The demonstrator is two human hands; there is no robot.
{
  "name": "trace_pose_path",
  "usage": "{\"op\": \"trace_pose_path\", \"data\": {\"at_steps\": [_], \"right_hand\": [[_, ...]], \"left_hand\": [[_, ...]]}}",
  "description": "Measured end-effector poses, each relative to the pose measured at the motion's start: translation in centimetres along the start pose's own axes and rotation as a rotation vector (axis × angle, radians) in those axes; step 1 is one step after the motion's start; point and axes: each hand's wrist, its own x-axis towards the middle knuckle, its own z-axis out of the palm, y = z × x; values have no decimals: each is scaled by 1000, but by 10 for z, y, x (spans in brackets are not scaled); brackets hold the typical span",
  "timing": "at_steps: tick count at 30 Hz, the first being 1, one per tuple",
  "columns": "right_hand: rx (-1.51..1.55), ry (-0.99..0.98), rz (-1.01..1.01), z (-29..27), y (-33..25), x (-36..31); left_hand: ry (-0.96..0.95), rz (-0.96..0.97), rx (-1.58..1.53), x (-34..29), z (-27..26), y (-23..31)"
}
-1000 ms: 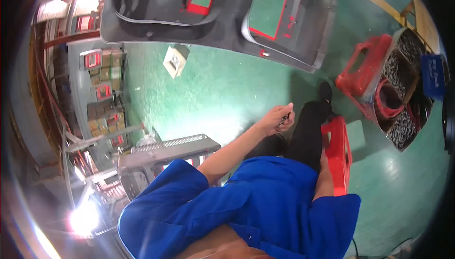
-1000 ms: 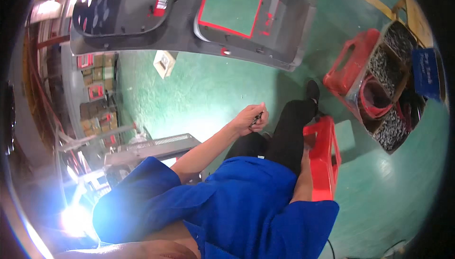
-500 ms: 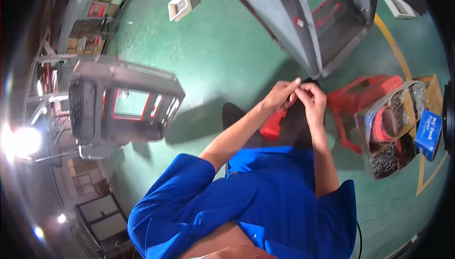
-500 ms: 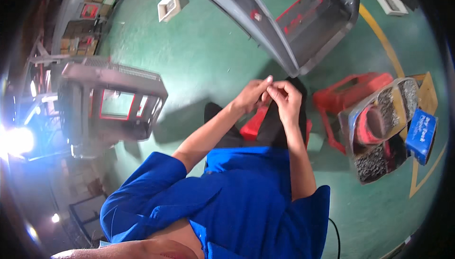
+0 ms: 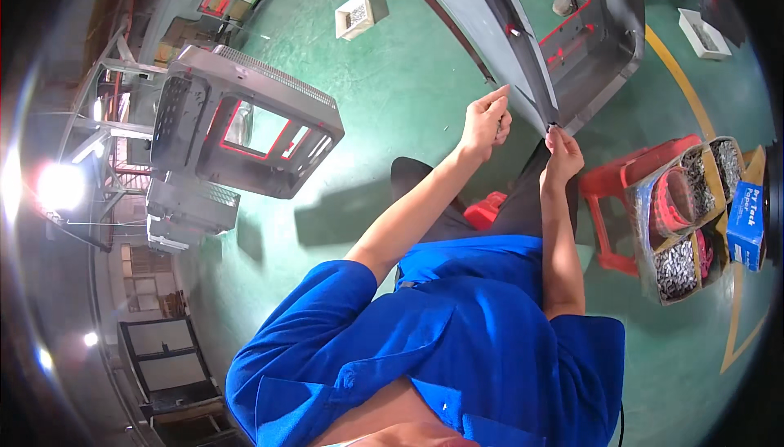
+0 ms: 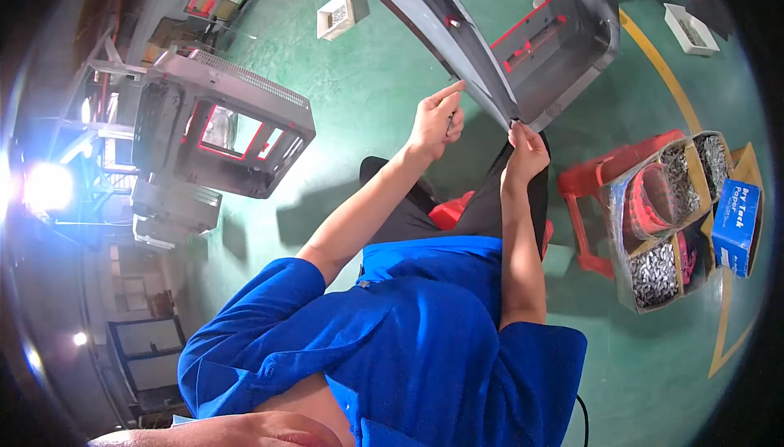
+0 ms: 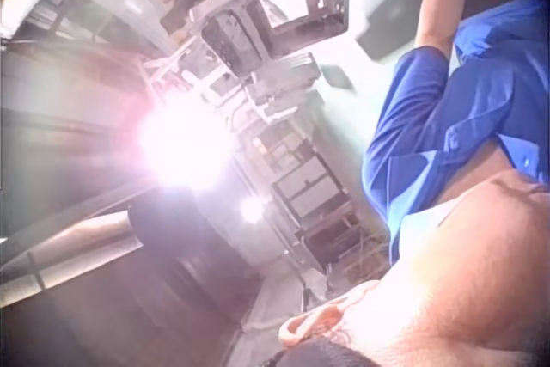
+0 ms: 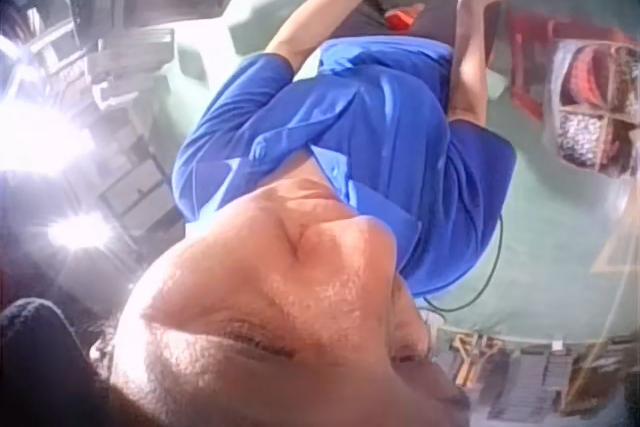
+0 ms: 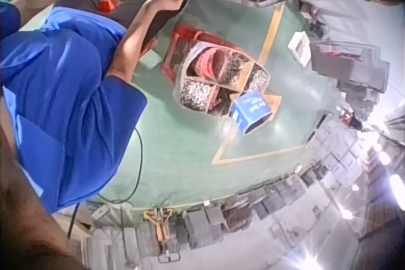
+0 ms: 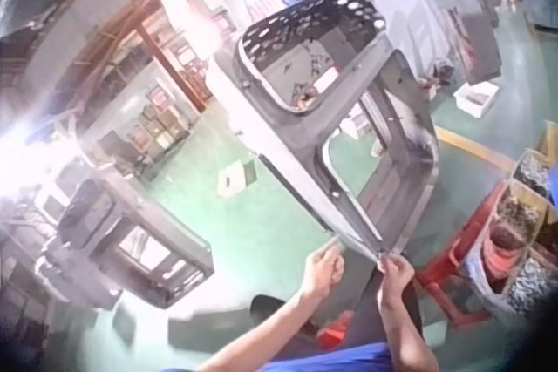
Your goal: Installing small black clips onto the frame of a metal enclosure housing.
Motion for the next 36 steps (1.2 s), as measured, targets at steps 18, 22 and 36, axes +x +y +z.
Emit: {"op": "trace_pose_path", "data": {"at_steps": [18, 22, 36], "right_hand": [[-110, 46, -110, 14, 19, 26], [-82, 31, -92, 28, 27, 31], [-178, -31, 32, 50, 46, 45]], "left_hand": [[-45, 7, -26, 30, 0, -2], [-18, 4, -40, 40, -6, 1], [-27, 13, 53, 63, -22, -10]]}}
